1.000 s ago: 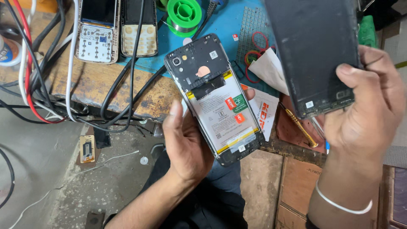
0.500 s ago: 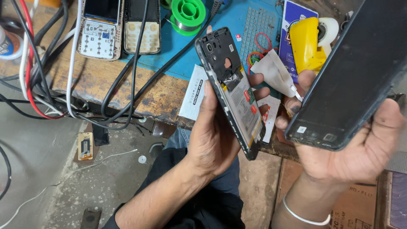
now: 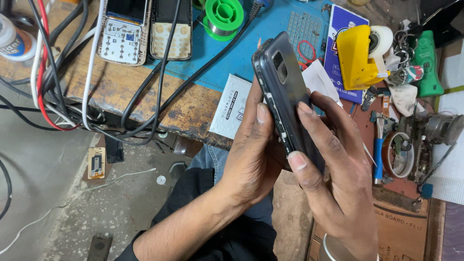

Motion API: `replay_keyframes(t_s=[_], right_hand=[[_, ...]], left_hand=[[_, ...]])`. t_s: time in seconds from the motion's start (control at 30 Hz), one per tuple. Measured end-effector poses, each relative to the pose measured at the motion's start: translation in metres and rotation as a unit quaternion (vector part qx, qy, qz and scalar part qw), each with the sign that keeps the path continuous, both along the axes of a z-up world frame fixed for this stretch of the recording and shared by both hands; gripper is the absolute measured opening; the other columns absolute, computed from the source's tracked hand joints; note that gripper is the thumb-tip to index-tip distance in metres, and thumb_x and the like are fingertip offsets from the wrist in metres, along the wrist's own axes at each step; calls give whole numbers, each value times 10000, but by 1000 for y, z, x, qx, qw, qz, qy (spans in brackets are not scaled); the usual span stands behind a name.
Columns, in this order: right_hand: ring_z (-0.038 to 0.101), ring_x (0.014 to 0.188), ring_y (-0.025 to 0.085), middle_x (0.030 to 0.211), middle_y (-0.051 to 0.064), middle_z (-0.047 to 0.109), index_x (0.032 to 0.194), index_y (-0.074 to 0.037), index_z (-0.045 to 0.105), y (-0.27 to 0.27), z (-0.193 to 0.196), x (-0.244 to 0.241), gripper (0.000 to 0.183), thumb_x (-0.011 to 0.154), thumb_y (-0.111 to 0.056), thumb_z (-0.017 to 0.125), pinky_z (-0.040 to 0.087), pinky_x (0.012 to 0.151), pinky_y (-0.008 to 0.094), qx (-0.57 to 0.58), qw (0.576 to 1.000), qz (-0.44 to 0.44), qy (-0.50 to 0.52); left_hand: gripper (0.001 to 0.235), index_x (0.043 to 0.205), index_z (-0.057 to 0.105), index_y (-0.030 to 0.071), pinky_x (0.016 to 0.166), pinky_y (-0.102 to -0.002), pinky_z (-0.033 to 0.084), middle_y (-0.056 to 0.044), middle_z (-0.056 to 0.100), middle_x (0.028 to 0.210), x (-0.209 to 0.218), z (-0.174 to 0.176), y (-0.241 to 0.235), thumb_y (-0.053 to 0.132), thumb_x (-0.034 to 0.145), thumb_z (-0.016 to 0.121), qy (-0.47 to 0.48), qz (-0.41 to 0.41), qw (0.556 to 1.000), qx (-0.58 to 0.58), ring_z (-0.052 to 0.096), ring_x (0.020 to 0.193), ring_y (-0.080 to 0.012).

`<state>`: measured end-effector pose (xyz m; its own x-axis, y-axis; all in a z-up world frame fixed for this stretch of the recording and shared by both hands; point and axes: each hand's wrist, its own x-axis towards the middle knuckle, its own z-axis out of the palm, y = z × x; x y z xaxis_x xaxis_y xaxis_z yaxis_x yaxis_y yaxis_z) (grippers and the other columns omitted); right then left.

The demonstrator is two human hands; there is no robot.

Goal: The person uses a screwdriver to remove screws from the back of a disassembled mobile phone, then places the back cover onto the phone body and secures it with rubber bands.

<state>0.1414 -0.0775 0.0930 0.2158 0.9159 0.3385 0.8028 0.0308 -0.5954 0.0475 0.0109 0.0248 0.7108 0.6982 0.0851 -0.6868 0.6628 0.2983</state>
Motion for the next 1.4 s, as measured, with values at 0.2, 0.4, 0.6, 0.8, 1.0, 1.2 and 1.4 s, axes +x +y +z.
replay_keyframes(t_s=[0.2, 0.4, 0.6, 0.8, 1.0, 1.2, 1.4], right_hand=[[613, 1362, 337, 1561, 230, 516, 1503, -81, 539, 7, 6, -1, 487, 1044, -215, 631, 488, 1156, 420, -14, 1000, 8, -11], [561, 1389, 424, 1496, 273, 548, 1472, -23, 506, 3, 1, -13, 495, 1015, -176, 621, 449, 1150, 518, -9, 994, -11, -107], [645, 1303, 427, 1389, 274, 623, 1447, 66, 505, -4, -26, -16, 484, 1023, -75, 693, 555, 1084, 492, 41, 971, -51, -231], [690, 1269, 364, 1383, 248, 653, 1451, 53, 525, -16, -42, -9, 435, 1050, -33, 670, 599, 1030, 444, 64, 977, -74, -190], [686, 1137, 175, 1287, 166, 682, 1385, 87, 573, -9, -49, 7, 360, 1096, -123, 621, 570, 1043, 273, 179, 935, -8, 306], [641, 1111, 165, 1261, 150, 635, 1427, 97, 528, -11, -45, 22, 426, 1112, -108, 729, 533, 1019, 243, 165, 956, -58, 234], [663, 1155, 159, 1332, 144, 679, 1439, -5, 524, -26, -28, 33, 431, 1092, -112, 758, 564, 1017, 247, 270, 960, -62, 29]], left_hand=[[823, 1732, 77, 262, 1162, -442, 467, -98, 444, 1534, -1, -2, 0, 479, 1064, 505, 2, -3, 1000, 8, 495, 1391, -237], [826, 1723, 41, 277, 1230, -411, 427, -140, 430, 1577, 3, 0, 1, 474, 1061, 494, 0, 22, 1000, 9, 462, 1457, -226], [796, 1713, 33, 354, 1149, -412, 456, -125, 431, 1566, 3, 3, 3, 425, 1070, 497, 13, 66, 998, -6, 477, 1394, -227], [811, 1705, 58, 322, 1097, -409, 487, -137, 467, 1513, 0, 5, 3, 364, 1067, 558, 27, 79, 996, 5, 505, 1370, -228], [453, 1519, 492, -51, 1177, -345, 487, -133, 652, 1354, -16, 9, 19, 163, 1153, 654, 79, 97, 979, 161, 585, 1233, -174], [300, 1354, 612, 20, 1011, -283, 604, -100, 742, 1209, -43, 46, 39, 39, 1069, 704, 245, 154, 826, 485, 731, 1125, -196], [466, 1312, 654, 96, 815, -380, 576, -56, 755, 1139, -49, 78, 44, 35, 849, 668, 337, 209, 560, 727, 742, 1012, -285]])
